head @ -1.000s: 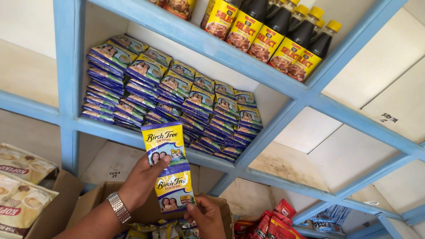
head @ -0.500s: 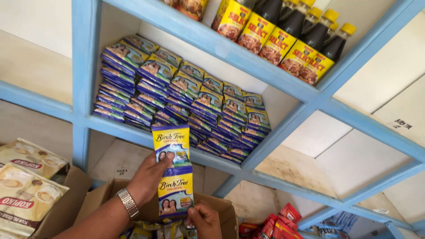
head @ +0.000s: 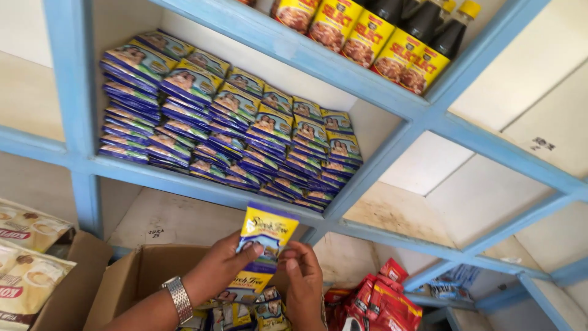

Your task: The person takes small yellow and blue packets from a cardboard box and places them onto a blue metal shelf. They arrange the packets in neat rows, filling the available space on the shelf alongside other products.

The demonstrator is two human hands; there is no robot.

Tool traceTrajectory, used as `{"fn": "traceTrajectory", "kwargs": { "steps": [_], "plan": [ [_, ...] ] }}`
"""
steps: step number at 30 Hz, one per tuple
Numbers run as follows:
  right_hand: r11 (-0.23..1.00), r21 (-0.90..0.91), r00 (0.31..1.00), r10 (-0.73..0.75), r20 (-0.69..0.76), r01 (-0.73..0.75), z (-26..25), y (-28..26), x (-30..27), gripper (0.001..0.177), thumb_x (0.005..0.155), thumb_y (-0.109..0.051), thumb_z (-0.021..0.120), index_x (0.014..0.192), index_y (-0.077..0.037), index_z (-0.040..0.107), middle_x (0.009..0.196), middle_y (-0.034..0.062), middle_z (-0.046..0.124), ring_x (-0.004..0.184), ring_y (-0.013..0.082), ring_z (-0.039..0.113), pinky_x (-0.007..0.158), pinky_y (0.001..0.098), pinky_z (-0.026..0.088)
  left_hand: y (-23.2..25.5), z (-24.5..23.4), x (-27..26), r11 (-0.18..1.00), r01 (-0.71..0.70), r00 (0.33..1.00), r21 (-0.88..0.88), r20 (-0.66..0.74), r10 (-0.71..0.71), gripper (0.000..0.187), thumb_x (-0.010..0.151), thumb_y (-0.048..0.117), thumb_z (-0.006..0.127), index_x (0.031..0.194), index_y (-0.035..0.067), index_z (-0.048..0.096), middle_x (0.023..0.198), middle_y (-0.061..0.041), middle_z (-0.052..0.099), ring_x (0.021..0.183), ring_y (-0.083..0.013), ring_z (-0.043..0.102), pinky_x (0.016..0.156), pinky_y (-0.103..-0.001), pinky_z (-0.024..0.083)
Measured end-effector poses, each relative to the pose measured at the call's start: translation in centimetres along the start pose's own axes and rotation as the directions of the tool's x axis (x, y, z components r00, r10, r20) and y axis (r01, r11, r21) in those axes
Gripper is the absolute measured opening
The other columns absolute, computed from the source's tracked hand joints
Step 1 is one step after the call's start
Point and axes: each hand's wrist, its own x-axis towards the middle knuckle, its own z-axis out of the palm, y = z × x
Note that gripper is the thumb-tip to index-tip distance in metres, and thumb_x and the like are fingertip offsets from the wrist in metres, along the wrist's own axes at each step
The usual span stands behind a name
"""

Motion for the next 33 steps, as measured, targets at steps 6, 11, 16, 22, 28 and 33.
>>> {"fn": "traceTrajectory", "kwargs": {
  "steps": [6,11,16,22,28,33],
  "plan": [
    [0.980,0.190,0.992,-0.028,-0.124,0.052,0.6,-1.3,0.1,0.025,0.099,-0.013,0.062,0.116,0.004,0.067,0.107,0.0101,0.072,0.097,0.0162,0.064,0.089,0.0321,0.051,-2.7,1.6,-0.1,0.976,0.042,0.985,0.214,0.152,-0.076,0.038,0.095,0.027,0.064,0.127,0.008,0.063,0.109,-0.004,0.078,0.096,-0.0072,0.070,0.086,-0.029,0.058],
    [0.892,0.451,0.961,0.141,-0.240,-0.018,0.2,-1.6,0.5,0.019,0.101,-0.010,0.057,0.108,0.003,0.068,0.101,0.0105,0.074,0.091,0.0170,0.068,0.087,0.0348,0.055,-3.3,2.2,-0.3,0.970,0.207,0.943,0.130,0.236,-0.233,0.040,0.091,0.018,0.071,0.128,0.007,0.063,0.109,-0.005,0.077,0.095,-0.0080,0.070,0.085,-0.030,0.060],
    [0.841,0.541,0.963,0.165,-0.213,-0.024,-0.6,-3.2,0.8,0.019,0.101,-0.015,0.059,0.103,0.001,0.068,0.101,0.0124,0.075,0.092,0.0210,0.071,0.088,0.0392,0.056,-3.8,2.7,0.0,0.949,0.297,0.894,0.104,0.320,-0.315,0.034,0.092,0.013,0.067,0.125,0.005,0.066,0.110,-0.004,0.080,0.096,-0.0077,0.074,0.086,-0.029,0.061],
    [0.819,0.572,0.962,0.193,-0.191,-0.051,-2.4,-3.8,1.7,0.019,0.099,-0.015,0.059,0.105,0.001,0.069,0.102,0.0133,0.075,0.091,0.0226,0.071,0.087,0.0406,0.058,-4.4,3.4,0.1,0.948,0.311,0.872,0.065,0.378,-0.312,0.029,0.096,0.011,0.062,0.124,0.003,0.067,0.108,-0.006,0.080,0.095,-0.0092,0.073,0.085,-0.030,0.061],
    [0.847,0.527,0.944,0.113,-0.310,0.071,-4.8,-2.2,2.7,0.019,0.100,-0.015,0.062,0.110,0.001,0.066,0.104,0.0128,0.073,0.092,0.0232,0.071,0.086,0.0398,0.057,-6.6,3.5,-0.4,0.923,0.380,0.853,-0.058,0.407,-0.325,0.035,0.093,0.011,0.064,0.128,0.007,0.063,0.108,-0.002,0.077,0.094,-0.0088,0.071,0.085,-0.029,0.059],
    [0.836,0.533,0.947,0.053,-0.318,0.132,-6.5,-2.5,3.9,0.026,0.100,-0.022,0.060,0.112,0.000,0.064,0.105,0.0145,0.073,0.091,0.0257,0.072,0.085,0.0419,0.057,-10.1,1.9,-0.2,0.951,0.271,0.880,0.150,0.363,-0.308,0.037,0.094,0.018,0.071,0.128,0.008,0.060,0.108,-0.002,0.075,0.096,-0.0076,0.069,0.086,-0.028,0.058]
  ]
}}
